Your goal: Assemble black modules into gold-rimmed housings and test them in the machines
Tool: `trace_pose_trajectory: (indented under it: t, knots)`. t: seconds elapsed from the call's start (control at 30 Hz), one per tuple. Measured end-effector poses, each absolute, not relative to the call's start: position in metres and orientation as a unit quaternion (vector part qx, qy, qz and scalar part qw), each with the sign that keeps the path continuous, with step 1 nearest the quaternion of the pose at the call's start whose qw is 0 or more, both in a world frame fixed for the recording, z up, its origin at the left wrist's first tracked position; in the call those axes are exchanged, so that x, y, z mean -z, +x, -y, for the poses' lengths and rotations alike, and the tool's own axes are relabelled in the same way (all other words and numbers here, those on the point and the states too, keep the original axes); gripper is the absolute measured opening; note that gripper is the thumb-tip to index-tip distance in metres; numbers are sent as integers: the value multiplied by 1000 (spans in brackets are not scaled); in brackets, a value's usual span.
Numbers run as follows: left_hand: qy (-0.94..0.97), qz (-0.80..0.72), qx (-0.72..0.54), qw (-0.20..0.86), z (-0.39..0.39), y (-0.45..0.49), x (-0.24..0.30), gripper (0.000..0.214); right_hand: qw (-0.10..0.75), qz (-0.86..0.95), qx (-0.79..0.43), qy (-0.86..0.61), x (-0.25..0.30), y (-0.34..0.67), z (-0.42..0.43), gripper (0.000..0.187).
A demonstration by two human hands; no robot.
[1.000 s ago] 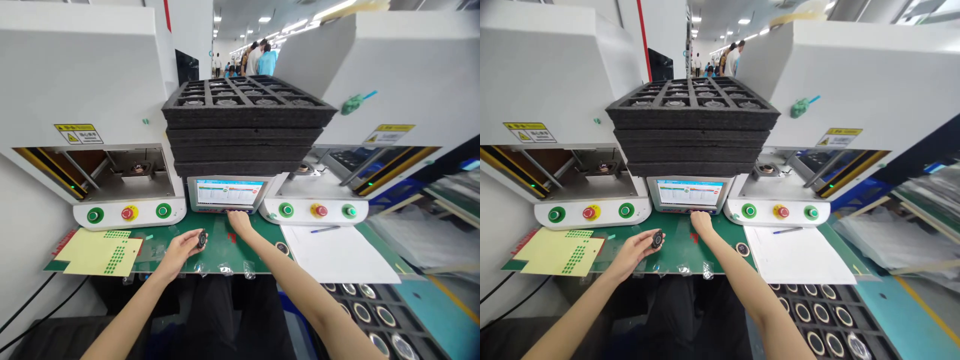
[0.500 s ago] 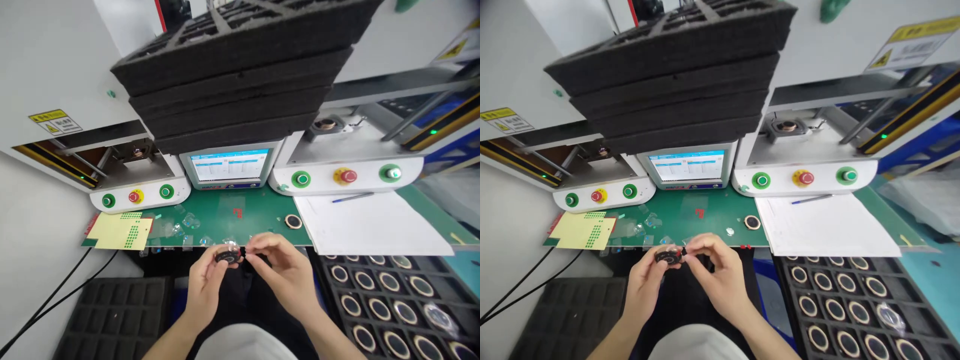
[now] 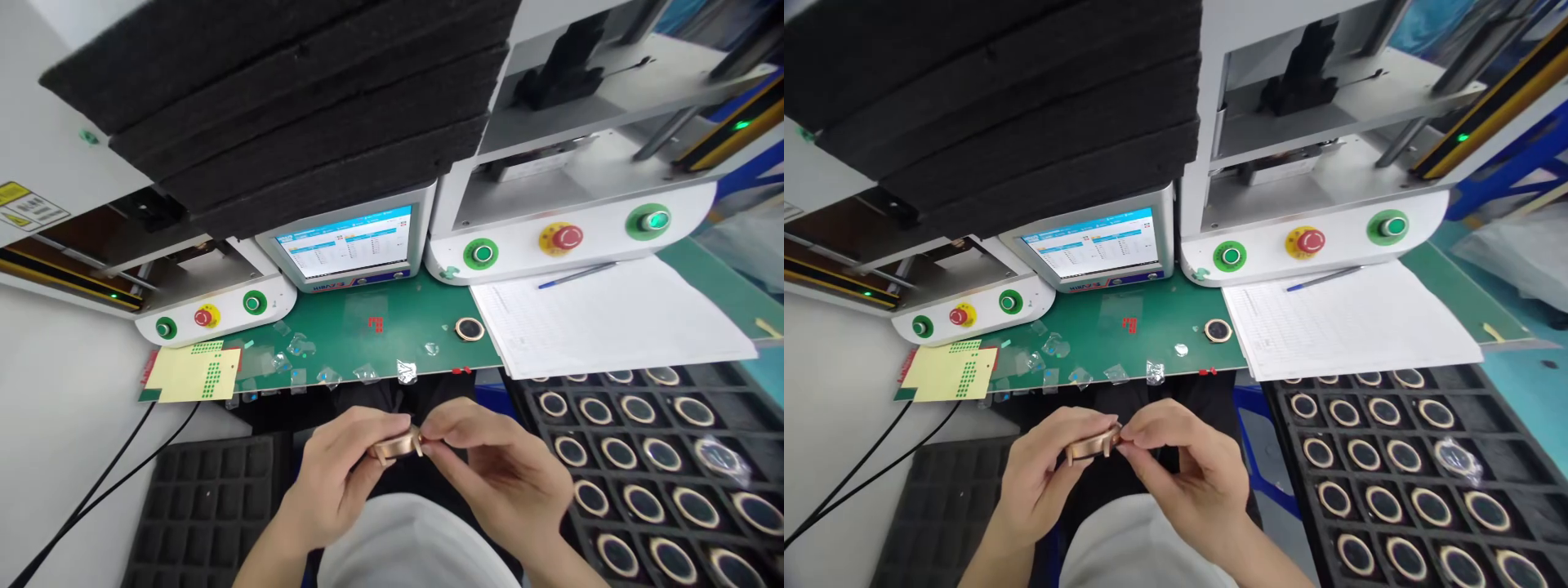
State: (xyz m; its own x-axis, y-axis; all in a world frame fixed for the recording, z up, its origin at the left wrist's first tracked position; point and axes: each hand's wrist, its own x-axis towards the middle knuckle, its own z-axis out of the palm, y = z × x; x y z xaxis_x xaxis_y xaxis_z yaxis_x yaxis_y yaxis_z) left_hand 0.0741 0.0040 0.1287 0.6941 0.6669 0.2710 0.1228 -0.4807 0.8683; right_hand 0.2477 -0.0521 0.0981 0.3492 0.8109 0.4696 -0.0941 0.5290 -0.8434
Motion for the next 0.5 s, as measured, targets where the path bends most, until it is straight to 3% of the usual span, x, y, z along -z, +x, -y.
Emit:
trace_pose_trajectory:
  t: [0.33, 0.5]
  knots:
    - [802, -217, -244, 500, -24, 71, -131, 27, 641, 547, -391, -370, -103, 263, 49, 26]
    - [776, -221, -258, 532, -20, 71, -125, 28, 649, 549, -387, -357, -103, 261, 51, 25]
